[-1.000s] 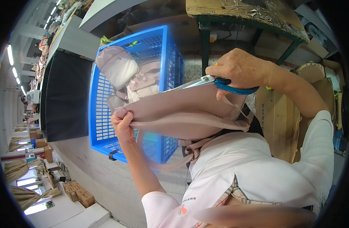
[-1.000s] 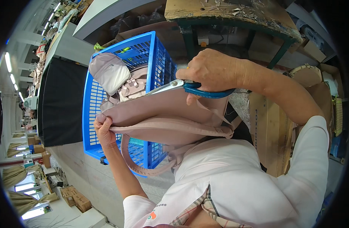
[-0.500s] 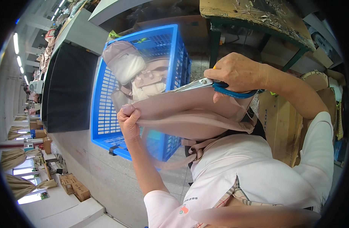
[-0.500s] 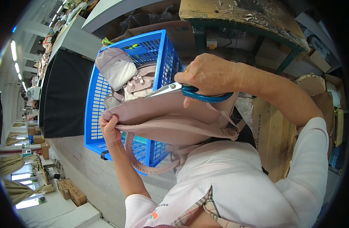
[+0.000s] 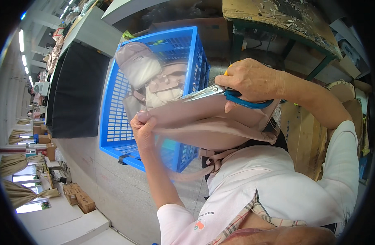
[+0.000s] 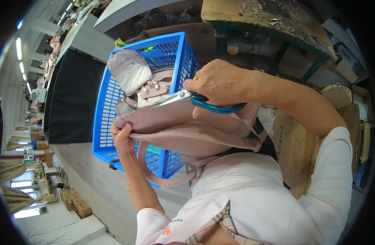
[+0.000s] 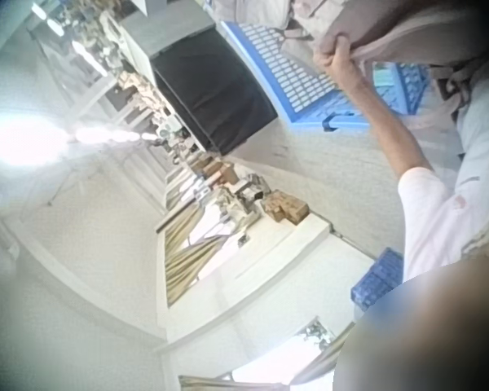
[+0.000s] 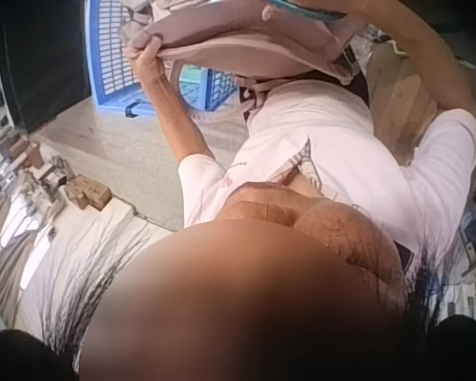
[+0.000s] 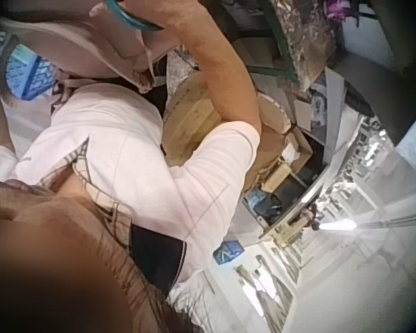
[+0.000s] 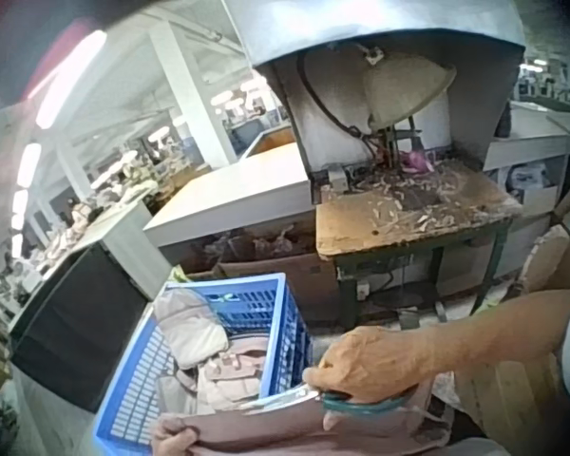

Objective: Trimming excess material and loose threads from backpacks using scissors.

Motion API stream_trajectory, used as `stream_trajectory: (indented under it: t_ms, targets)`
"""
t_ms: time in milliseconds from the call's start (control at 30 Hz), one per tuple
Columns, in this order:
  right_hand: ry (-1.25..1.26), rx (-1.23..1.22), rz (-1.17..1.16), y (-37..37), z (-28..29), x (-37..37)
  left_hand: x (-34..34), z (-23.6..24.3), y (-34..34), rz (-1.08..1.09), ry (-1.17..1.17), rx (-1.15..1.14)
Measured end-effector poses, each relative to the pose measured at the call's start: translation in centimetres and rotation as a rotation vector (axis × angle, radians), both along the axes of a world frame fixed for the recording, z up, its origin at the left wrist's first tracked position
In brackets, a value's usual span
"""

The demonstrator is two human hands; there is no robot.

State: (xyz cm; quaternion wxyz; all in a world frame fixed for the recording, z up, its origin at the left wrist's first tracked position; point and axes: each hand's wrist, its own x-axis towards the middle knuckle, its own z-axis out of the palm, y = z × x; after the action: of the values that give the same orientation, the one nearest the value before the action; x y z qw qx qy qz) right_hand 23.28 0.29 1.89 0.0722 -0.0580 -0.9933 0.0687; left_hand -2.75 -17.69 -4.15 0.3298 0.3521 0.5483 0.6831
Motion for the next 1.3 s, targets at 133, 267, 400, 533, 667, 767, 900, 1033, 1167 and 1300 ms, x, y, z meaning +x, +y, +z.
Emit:
stream_trajectory:
  t_ms: [133,267,400,533,667,767,900,1033,1167,1300]
  targets:
    - [0.039,0.029,0.026,0.0,-0.2,0.0,0.1,-0.2,-0.3,0.031,-0.001,-0.021]
    - [0.06,0.048,0.031,-0.1,-0.1,0.0,0.1,-0.1,-0.3,0.033,0.006,-0.015]
    - [0.039,0.025,-0.007,-0.3,0.3,0.0,0.3,0.3,-0.3,0.021,-0.021,-0.019]
    - [0.163,0.048,0.034,-0.6,0.5,-0.5,1.1,0.9,-0.1,-0.022,-0.022,0.0]
    - [0.022,-0.013,-0.007,-0.8,0.5,-1.2,1.7,1.5,0.0,-0.031,-0.042,0.008]
    - [0.012,-0.041,0.019,-0.7,0.4,-1.4,2.0,1.7,-0.1,-0.011,-0.065,-0.004]
    - [0.002,0.044,0.039,-0.6,0.5,-1.4,2.0,1.7,-0.1,-0.011,-0.085,0.022]
    - [-0.026,-0.015,0.034,-0.6,0.6,-1.4,2.1,1.7,-0.1,0.005,-0.085,0.017]
    - [0.104,-0.005,0.085,-0.6,0.9,-1.7,2.3,1.8,0.1,-0.009,-0.059,0.005]
    - [0.055,-0.068,0.089,-0.5,1.1,-2.1,2.5,2.0,0.1,-0.028,-0.078,0.005]
